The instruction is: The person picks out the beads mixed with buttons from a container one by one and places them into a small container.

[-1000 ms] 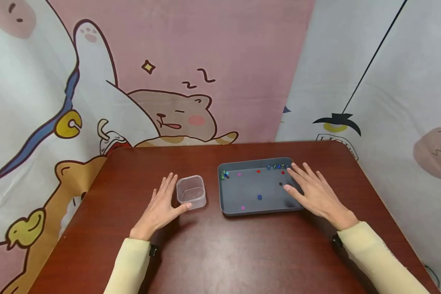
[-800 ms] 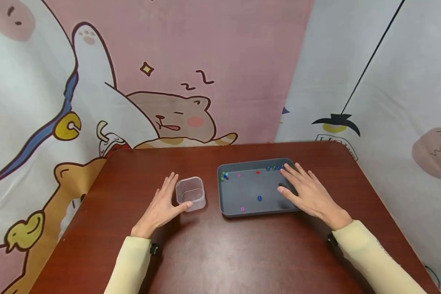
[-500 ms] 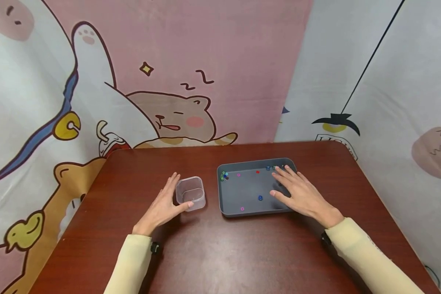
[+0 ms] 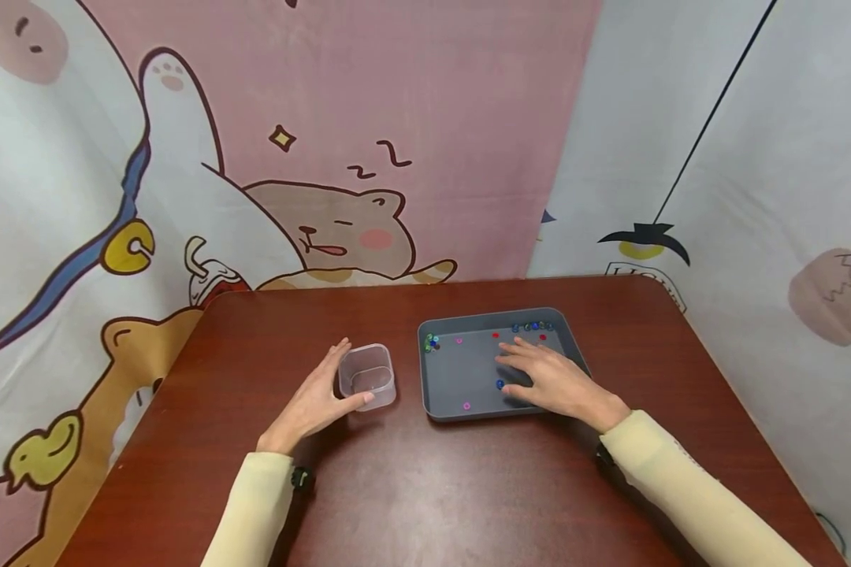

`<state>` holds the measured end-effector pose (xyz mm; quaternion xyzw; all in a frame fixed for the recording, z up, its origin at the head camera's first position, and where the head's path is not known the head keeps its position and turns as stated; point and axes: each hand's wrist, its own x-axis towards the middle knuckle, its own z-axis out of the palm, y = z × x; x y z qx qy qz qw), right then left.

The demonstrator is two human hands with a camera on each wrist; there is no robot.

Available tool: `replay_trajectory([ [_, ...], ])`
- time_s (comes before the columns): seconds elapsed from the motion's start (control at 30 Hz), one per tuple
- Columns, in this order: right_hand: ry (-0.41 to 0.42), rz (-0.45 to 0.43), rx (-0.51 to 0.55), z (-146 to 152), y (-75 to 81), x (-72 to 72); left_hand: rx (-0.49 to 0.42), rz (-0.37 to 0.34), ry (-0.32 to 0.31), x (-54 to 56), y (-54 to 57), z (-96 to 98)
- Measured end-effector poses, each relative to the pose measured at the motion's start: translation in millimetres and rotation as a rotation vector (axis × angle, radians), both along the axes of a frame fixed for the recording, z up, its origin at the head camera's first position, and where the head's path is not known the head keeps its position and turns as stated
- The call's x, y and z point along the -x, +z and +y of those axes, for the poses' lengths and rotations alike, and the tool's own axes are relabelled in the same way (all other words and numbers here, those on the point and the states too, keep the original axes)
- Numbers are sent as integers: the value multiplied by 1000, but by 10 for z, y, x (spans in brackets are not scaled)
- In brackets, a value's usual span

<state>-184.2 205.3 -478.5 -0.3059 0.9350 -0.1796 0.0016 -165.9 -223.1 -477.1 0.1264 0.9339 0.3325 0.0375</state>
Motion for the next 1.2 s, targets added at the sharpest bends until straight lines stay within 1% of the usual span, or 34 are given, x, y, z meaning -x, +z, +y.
replay_trajectory([
  [0.07,21,5,-7,-39,-4,14,-5,-3,3,2,-5,-9],
  [0.17,31,10,-23,-78,-2,31,-10,-1,7,6,-6,-14],
  [0.4,19,6,-47,-118,15,26,-6,4,3,11,-3,-5],
  [0.67,24,14,-56,-170,-11,36,-18,0,3,12,-9,0],
  [0.87,14,12,-65,-193,-3,43,-37,13,4,15,-8,-5],
  [1.03,-8,3,-24,-185,57,24,-55,25,-6,24,-21,-5],
  [1.2,-32,13,39,-203,144,12,-68,18,1,12,-45,-13],
])
